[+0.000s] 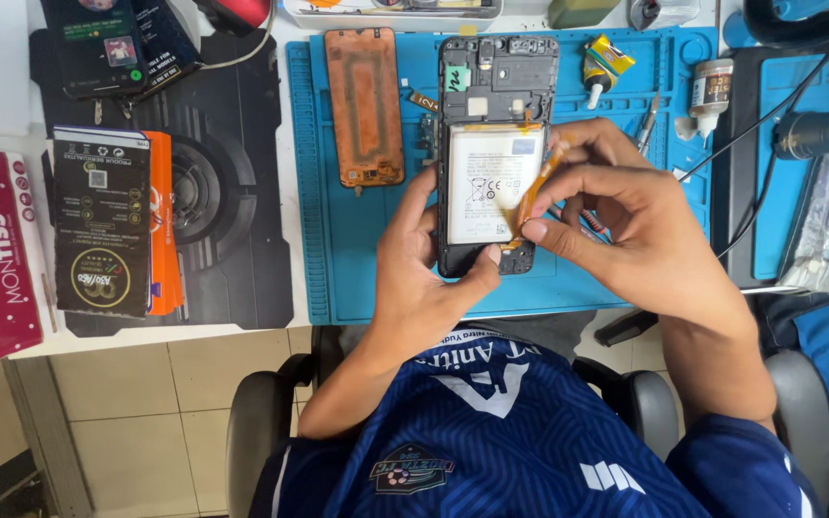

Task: The person works on a disassembled mobile phone, using tweezers to manipulate internal components and ribbon cables. They adjust the battery connector and handle a flexible ribbon cable, then place the phone on the workbench.

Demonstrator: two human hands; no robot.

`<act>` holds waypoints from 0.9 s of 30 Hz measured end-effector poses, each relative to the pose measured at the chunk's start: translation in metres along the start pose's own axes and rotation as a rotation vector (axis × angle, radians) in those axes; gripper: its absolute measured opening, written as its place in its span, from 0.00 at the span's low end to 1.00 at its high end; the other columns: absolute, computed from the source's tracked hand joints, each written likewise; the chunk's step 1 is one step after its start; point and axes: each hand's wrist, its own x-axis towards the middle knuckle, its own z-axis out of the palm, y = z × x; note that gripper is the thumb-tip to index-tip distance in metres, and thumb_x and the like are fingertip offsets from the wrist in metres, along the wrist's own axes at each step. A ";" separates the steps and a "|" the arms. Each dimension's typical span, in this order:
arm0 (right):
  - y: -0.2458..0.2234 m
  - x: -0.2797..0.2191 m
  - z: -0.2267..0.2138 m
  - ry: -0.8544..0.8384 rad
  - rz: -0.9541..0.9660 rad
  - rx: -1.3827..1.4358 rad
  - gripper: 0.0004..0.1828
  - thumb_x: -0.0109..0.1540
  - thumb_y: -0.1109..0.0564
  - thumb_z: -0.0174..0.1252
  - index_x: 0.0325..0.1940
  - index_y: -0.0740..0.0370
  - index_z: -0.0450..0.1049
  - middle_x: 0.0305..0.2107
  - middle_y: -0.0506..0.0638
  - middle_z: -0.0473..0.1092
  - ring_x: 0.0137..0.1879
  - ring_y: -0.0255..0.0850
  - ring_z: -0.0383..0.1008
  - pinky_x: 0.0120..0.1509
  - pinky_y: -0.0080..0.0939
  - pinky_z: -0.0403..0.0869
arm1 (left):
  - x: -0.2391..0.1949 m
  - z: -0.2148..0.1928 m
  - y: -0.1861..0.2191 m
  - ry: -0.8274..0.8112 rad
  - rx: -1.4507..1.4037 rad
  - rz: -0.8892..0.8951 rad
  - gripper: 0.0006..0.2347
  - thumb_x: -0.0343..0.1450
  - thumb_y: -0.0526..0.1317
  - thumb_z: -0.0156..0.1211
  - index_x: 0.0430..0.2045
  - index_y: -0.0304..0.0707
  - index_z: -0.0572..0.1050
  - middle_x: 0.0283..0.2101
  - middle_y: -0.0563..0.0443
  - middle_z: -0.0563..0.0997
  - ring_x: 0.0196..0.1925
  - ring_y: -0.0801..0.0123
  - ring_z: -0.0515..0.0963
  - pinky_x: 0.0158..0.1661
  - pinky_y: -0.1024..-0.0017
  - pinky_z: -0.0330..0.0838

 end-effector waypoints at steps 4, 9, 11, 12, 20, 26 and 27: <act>-0.006 0.001 0.002 0.037 0.018 -0.151 0.09 0.59 0.66 0.69 0.42 0.63 0.79 0.55 0.47 0.65 0.50 0.32 0.67 0.44 0.30 0.66 | 0.001 0.004 -0.001 -0.007 -0.030 -0.011 0.33 0.68 0.24 0.64 0.69 0.27 0.56 0.52 0.40 0.80 0.55 0.68 0.82 0.54 0.72 0.79; -0.011 0.003 0.001 0.040 0.007 -0.286 0.08 0.59 0.63 0.70 0.41 0.59 0.80 0.53 0.45 0.67 0.41 0.27 0.64 0.36 0.28 0.61 | 0.002 0.002 0.000 -0.030 -0.032 -0.006 0.32 0.68 0.23 0.64 0.69 0.27 0.58 0.52 0.40 0.80 0.56 0.68 0.81 0.55 0.71 0.79; -0.012 0.004 0.000 0.026 0.021 -0.313 0.08 0.59 0.63 0.70 0.41 0.59 0.81 0.51 0.45 0.67 0.38 0.28 0.63 0.35 0.29 0.60 | 0.002 0.002 0.000 -0.034 -0.043 -0.005 0.32 0.68 0.23 0.63 0.69 0.27 0.57 0.53 0.40 0.80 0.56 0.68 0.81 0.56 0.71 0.78; -0.012 0.005 -0.001 0.019 0.016 -0.320 0.08 0.59 0.62 0.70 0.41 0.58 0.81 0.51 0.45 0.67 0.38 0.28 0.63 0.35 0.29 0.60 | 0.003 0.002 0.000 -0.037 -0.050 -0.005 0.32 0.68 0.23 0.63 0.69 0.27 0.57 0.53 0.40 0.80 0.57 0.68 0.81 0.56 0.71 0.78; -0.015 0.006 0.000 0.015 0.022 -0.406 0.08 0.58 0.61 0.71 0.41 0.57 0.81 0.49 0.46 0.67 0.36 0.28 0.63 0.34 0.29 0.60 | 0.004 0.001 0.000 -0.042 -0.077 -0.017 0.31 0.69 0.23 0.62 0.69 0.27 0.58 0.53 0.40 0.80 0.57 0.68 0.81 0.56 0.71 0.78; -0.014 0.005 0.004 0.020 0.002 -0.356 0.08 0.60 0.62 0.70 0.43 0.60 0.80 0.51 0.47 0.66 0.39 0.28 0.65 0.36 0.28 0.63 | 0.004 0.000 0.000 -0.048 -0.099 -0.013 0.31 0.69 0.23 0.63 0.69 0.28 0.57 0.53 0.41 0.79 0.57 0.69 0.80 0.57 0.71 0.77; -0.014 0.006 0.005 0.024 -0.009 -0.346 0.08 0.60 0.63 0.69 0.43 0.60 0.79 0.52 0.47 0.66 0.41 0.28 0.66 0.37 0.27 0.64 | 0.004 0.000 0.000 -0.048 -0.098 -0.017 0.31 0.69 0.23 0.63 0.69 0.28 0.57 0.53 0.41 0.80 0.58 0.69 0.80 0.57 0.71 0.77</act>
